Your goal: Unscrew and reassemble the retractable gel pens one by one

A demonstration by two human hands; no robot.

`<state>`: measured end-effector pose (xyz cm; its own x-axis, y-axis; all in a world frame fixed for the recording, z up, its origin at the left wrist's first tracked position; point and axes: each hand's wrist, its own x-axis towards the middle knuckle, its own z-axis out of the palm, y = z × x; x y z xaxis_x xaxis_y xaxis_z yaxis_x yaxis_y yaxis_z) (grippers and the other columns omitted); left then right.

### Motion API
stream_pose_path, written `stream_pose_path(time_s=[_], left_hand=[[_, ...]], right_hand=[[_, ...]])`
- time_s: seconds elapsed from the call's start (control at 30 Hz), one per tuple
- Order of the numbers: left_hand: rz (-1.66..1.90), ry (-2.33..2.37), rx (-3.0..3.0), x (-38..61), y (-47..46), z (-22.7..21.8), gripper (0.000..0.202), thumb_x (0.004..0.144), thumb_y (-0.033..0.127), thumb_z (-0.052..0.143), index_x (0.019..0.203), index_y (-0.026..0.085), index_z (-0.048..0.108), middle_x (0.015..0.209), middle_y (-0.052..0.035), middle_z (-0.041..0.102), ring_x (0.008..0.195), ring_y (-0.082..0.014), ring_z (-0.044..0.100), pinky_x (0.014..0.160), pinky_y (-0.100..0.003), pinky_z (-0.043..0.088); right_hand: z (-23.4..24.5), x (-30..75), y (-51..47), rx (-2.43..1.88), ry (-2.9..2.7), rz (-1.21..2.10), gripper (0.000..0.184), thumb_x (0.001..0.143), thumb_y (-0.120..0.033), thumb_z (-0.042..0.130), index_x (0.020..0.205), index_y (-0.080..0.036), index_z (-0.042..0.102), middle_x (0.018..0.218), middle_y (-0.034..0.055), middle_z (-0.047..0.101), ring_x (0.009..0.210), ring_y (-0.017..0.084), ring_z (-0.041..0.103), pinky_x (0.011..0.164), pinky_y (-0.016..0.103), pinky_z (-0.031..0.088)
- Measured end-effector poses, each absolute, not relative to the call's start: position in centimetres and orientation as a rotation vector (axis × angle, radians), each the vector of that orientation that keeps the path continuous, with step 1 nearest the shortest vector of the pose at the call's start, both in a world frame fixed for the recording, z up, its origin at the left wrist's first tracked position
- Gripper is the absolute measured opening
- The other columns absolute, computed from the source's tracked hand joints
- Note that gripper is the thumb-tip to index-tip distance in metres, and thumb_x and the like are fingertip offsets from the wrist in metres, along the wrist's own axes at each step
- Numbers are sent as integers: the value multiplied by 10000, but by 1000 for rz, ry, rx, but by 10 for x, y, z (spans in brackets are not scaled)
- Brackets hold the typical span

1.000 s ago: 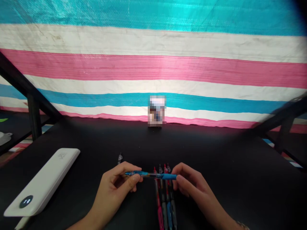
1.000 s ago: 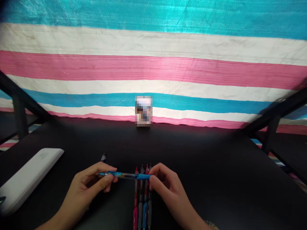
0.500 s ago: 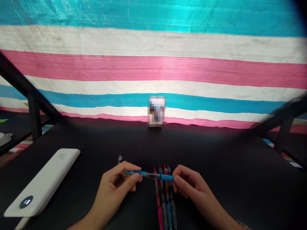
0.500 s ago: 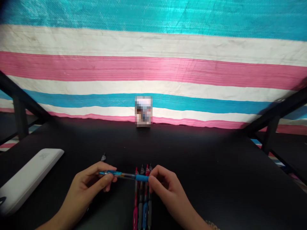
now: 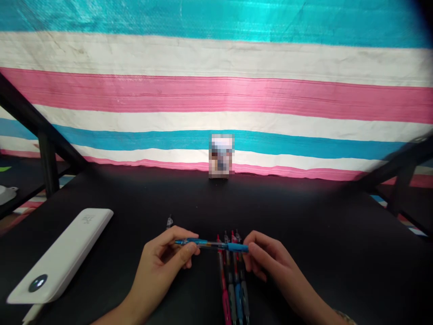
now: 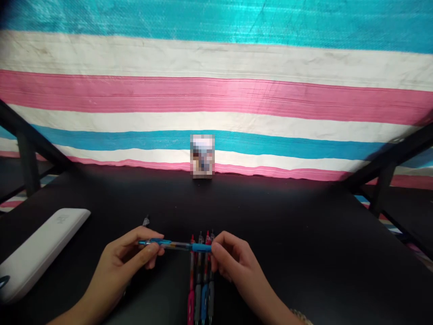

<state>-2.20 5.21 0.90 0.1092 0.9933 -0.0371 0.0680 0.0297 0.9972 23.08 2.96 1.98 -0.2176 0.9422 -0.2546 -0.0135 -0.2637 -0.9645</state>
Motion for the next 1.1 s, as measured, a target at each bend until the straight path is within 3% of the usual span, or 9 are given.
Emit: stream_pose_path(time_s=[0.07,0.23,0.33,0.4,0.53,0.67,0.9,1.1], left_hand=[[1070,1192,1281,-22,52,10,109,867,315,735,884,215,777,692,-10,742,541,-118,630,547,-191,521],[1091,1200,1279,-20,52,12,123,861,318,735,879,204,776,688,-13,734,541,-129,629,540,-206,520],[1077,1216,1270,-20,52,12,126,861,319,734,879,200,773,691,-15,736,546,-133,629,549,-215,522],[1076,1211,1273,-20,53,12,130,857,322,738,879,199,773,688,-17,736,539,-135,630,544,-219,522],[1098,1215,1279,-20,53,11,144,850,336,744,871,196,772,682,-23,736,530,-141,630,539,-229,522],[1086,1210,1272,-19,53,12,156,851,347,739,867,196,774,680,-23,734,531,-140,624,531,-225,514],[1120,1222,1230,-22,52,15,162,874,342,725,866,181,748,676,-15,694,555,-136,596,552,-230,497],[1212,1199,1160,-22,53,13,164,875,338,727,864,174,733,679,-7,675,549,-131,572,544,-230,475]], right_hand=[[19,231,30,-1276,-1218,1579,487,938,-580,616,677,-173,555,616,-30,498,547,95,351,510,244,246],[17,231,32,-1244,-1184,1562,397,875,-557,715,838,-175,614,675,-29,542,562,98,384,506,233,269],[15,231,32,-1252,-1197,1584,492,939,-604,599,712,-168,581,624,-19,532,529,93,383,493,241,265],[14,231,31,-1265,-1209,1572,486,934,-583,624,690,-167,569,618,-25,526,527,86,375,497,239,261],[14,231,31,-1233,-1156,1595,398,886,-559,704,856,-168,632,651,-29,563,521,83,388,486,225,280],[15,230,32,-1240,-1169,1566,450,926,-571,646,754,-157,618,616,-13,583,487,77,422,479,229,309],[12,234,29,-1187,-1021,1461,242,838,-371,764,799,-169,636,635,-18,609,514,97,474,483,218,374],[9,239,28,-1141,-804,1331,139,757,-243,752,730,-187,629,573,-46,530,510,95,417,464,205,318]])
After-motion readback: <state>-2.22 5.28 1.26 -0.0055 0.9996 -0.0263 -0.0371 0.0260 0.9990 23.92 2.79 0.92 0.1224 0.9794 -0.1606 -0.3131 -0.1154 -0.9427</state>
